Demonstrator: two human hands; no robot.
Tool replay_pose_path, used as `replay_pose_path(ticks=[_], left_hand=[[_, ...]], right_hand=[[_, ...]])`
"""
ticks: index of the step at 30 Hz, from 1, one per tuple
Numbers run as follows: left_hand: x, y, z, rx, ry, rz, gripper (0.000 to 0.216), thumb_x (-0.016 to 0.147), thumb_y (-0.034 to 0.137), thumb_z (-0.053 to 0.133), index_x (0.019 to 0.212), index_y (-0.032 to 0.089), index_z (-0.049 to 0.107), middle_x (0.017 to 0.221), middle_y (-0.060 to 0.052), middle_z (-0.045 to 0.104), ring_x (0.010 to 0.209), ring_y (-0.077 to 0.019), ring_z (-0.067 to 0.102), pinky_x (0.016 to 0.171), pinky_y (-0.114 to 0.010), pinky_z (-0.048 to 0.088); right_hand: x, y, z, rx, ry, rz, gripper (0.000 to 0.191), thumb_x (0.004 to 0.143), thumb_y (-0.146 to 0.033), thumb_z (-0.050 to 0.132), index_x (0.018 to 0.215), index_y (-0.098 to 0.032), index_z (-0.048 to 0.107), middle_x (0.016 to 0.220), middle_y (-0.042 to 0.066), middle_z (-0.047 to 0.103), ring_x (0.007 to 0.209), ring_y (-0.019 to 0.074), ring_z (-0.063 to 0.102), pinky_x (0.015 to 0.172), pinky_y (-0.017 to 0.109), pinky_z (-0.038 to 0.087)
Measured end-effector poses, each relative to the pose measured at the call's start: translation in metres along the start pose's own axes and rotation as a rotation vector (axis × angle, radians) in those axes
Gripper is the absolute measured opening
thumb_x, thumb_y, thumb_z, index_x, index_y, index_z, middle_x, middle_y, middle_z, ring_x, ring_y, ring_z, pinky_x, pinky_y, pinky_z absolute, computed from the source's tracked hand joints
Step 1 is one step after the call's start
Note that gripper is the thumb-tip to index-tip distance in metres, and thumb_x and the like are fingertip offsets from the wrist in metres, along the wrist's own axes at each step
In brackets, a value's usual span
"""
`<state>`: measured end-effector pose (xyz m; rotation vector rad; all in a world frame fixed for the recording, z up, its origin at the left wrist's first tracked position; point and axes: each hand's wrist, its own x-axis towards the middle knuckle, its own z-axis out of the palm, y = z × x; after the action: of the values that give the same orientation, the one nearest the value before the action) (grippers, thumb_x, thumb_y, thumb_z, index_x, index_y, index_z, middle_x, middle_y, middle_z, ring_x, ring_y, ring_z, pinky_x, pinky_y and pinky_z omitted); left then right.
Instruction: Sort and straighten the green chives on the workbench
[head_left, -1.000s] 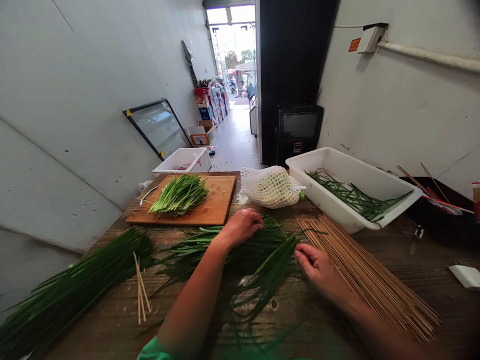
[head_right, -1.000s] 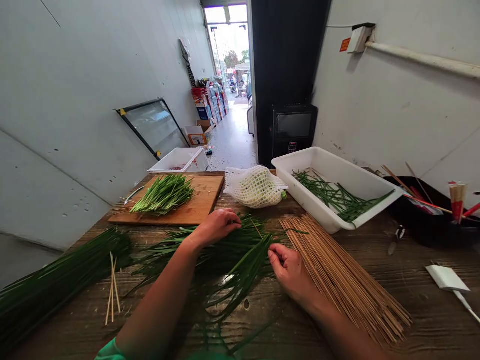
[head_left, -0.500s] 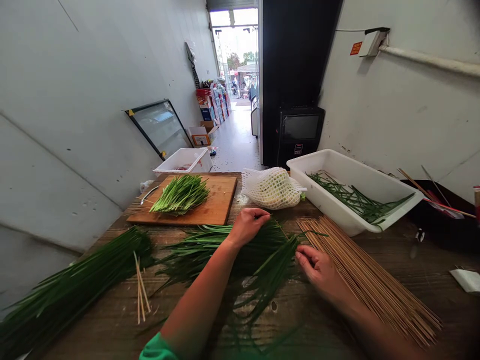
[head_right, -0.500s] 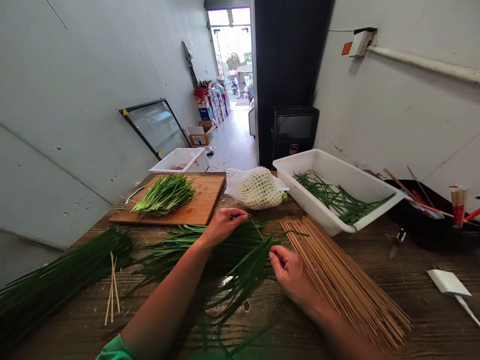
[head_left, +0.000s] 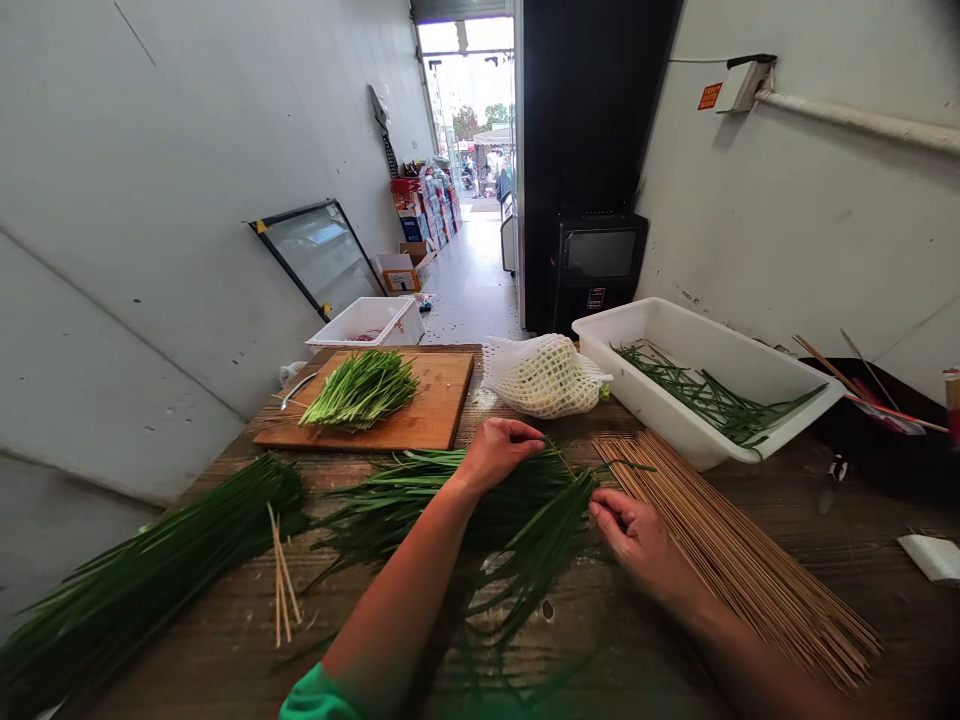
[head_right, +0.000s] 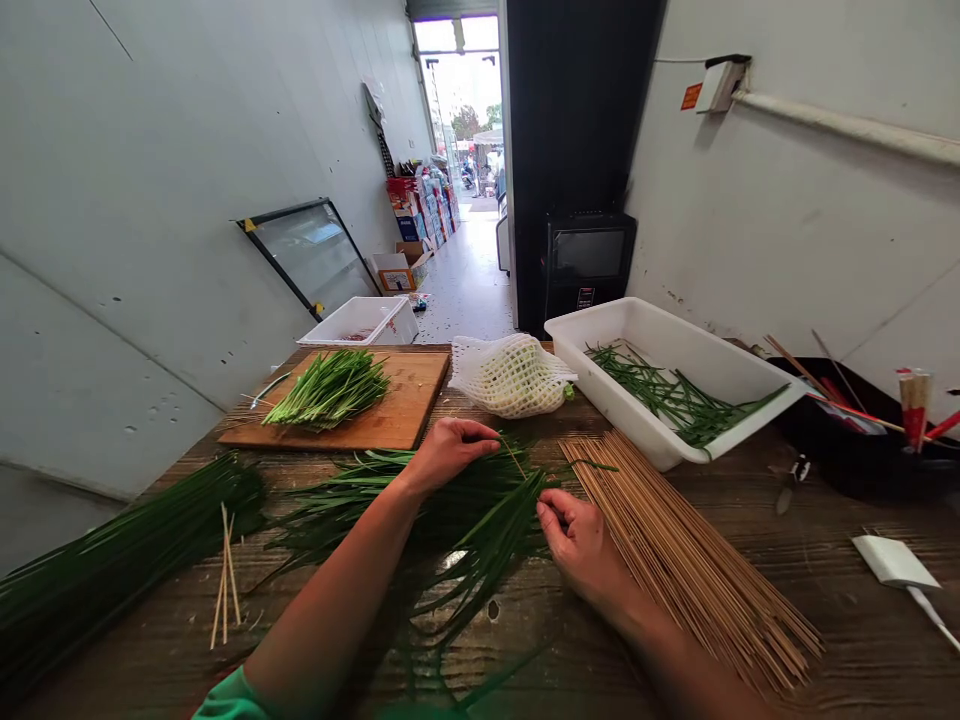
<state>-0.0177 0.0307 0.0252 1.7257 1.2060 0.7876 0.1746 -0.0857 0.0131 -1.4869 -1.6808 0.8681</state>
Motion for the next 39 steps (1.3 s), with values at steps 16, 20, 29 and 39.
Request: replay_pose_path(ticks=[16,20,29,39], left_hand=[[0.0,0.004,0.009,-0.301,-0.037,-0.122,0.016,0.075,0.027,0.063,0.079,0.012,0.067,0.074,-0.005,0.072,0.064,-0.0123,0.065,0.055,-0.02,0.047],[-0.002,0.007,0.01,-0.317,-0.034,-0.128,0.014,0.074,0.025,0.064,0.079,0.012,0.067,0.073,-0.005,0.072,0.064,-0.0122,0.066,0.055,-0.019,0.047],[-0.003,0.009,0.011,-0.272,-0.025,-0.103,0.015,0.071,0.025,0.066,0.08,0.012,0.068,0.07,-0.004,0.071,0.062,-0.0125,0.064,0.054,-0.02,0.046],[-0.003,0.008,0.012,-0.277,-0.061,-0.041,0.023,0.07,0.025,0.067,0.089,0.011,0.068,0.078,-0.006,0.072,0.069,-0.0145,0.065,0.062,-0.023,0.051]], right_hand=[[0.001,0.001,0.001,-0.016,0.021,-0.004,0.032,0.085,-0.04,0.039,0.073,-0.017,0.058,0.062,0.001,0.054,0.056,0.0122,0.048,0.05,0.023,0.035],[0.001,0.003,0.002,0.001,0.032,-0.008,0.032,0.085,-0.039,0.041,0.073,-0.017,0.059,0.063,0.001,0.057,0.059,0.0131,0.051,0.053,0.022,0.038],[0.001,0.001,0.0,-0.002,0.05,-0.01,0.032,0.084,-0.04,0.044,0.072,-0.016,0.064,0.061,0.002,0.057,0.057,0.0135,0.052,0.052,0.022,0.04],[0.001,-0.001,-0.001,0.009,0.057,-0.013,0.031,0.084,-0.04,0.045,0.074,-0.018,0.064,0.055,0.0,0.053,0.06,0.0147,0.053,0.053,0.022,0.041]])
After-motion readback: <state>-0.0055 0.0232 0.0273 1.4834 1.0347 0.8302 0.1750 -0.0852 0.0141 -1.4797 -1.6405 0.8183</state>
